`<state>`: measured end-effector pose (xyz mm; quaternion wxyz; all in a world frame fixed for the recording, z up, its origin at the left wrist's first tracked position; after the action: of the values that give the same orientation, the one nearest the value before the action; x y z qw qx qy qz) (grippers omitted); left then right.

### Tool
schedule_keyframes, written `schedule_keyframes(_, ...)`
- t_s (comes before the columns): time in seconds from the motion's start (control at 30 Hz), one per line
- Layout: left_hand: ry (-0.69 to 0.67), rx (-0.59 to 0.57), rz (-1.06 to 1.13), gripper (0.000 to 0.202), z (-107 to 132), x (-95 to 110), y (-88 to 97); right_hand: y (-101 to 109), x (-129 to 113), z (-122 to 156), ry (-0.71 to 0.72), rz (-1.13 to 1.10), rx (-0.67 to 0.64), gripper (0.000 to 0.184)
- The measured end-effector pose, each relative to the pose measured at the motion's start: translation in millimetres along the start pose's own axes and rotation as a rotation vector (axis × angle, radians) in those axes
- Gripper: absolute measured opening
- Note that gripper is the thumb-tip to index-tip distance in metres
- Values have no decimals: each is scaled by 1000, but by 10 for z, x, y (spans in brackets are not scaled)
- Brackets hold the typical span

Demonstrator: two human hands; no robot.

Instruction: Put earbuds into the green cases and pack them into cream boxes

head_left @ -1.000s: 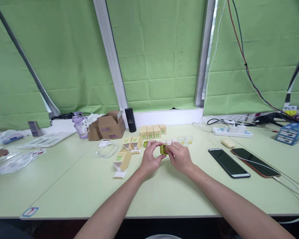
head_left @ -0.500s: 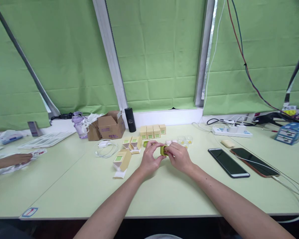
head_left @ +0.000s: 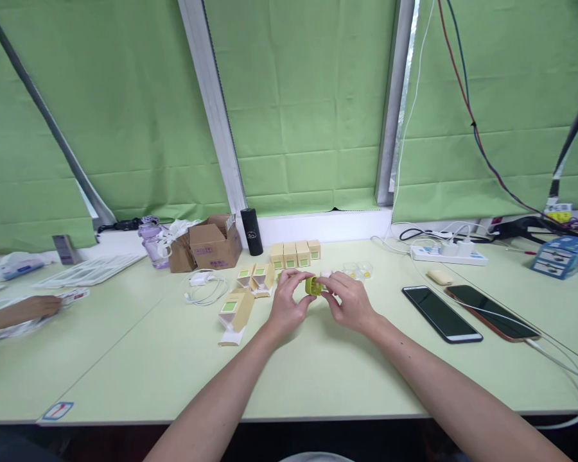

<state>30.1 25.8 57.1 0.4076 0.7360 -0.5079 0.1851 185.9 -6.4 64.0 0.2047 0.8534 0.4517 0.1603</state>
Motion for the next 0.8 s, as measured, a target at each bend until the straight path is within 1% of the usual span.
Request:
schedule_keyframes(0.07, 4, 23, -9, 44, 1, -11, 12, 25, 11, 6, -46, -25, 27, 34)
schedule_keyframes(0.13, 4, 41, -15, 43, 5, -16, 18, 20, 19, 14, -89, -58, 33, 44)
schedule_keyframes(0.2, 1, 52, -18, 43, 9, -16, 19, -21, 16, 18, -110, -92, 4, 55)
schedule_keyframes(0.27, -6, 61, -17, 43, 11, -12, 21, -64, 7, 21, -107, -124, -22, 61)
schedule_keyframes(0.37, -13, 67, -10, 43, 10, -9, 21, -87, 9, 27, -98, -159, -8, 62)
schedule_keyframes(0.53, -11, 62, -9, 46, 10, -19, 6, -100, 37, 43, -123, -216, 32, 61)
schedule_keyframes(0.67, 16, 77, 3, 45, 14, -34, 9, -101, 35, 40, -135, -267, 43, 63)
schedule_keyframes(0.8, 51, 78, 15, 45, 13, -37, 8, -100, 41, 36, -135, -288, 47, 62)
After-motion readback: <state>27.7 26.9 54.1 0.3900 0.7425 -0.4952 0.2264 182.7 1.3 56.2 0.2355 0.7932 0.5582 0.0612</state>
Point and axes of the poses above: each hand's wrist, its own z-axis away from the middle knuckle, its own y-axis out of the back of the hand, x = y × z, the point moved 8 cm from there along -z, towards the middle knuckle, and after that the axes turned 11 degrees about y, right-handed, at the moved point
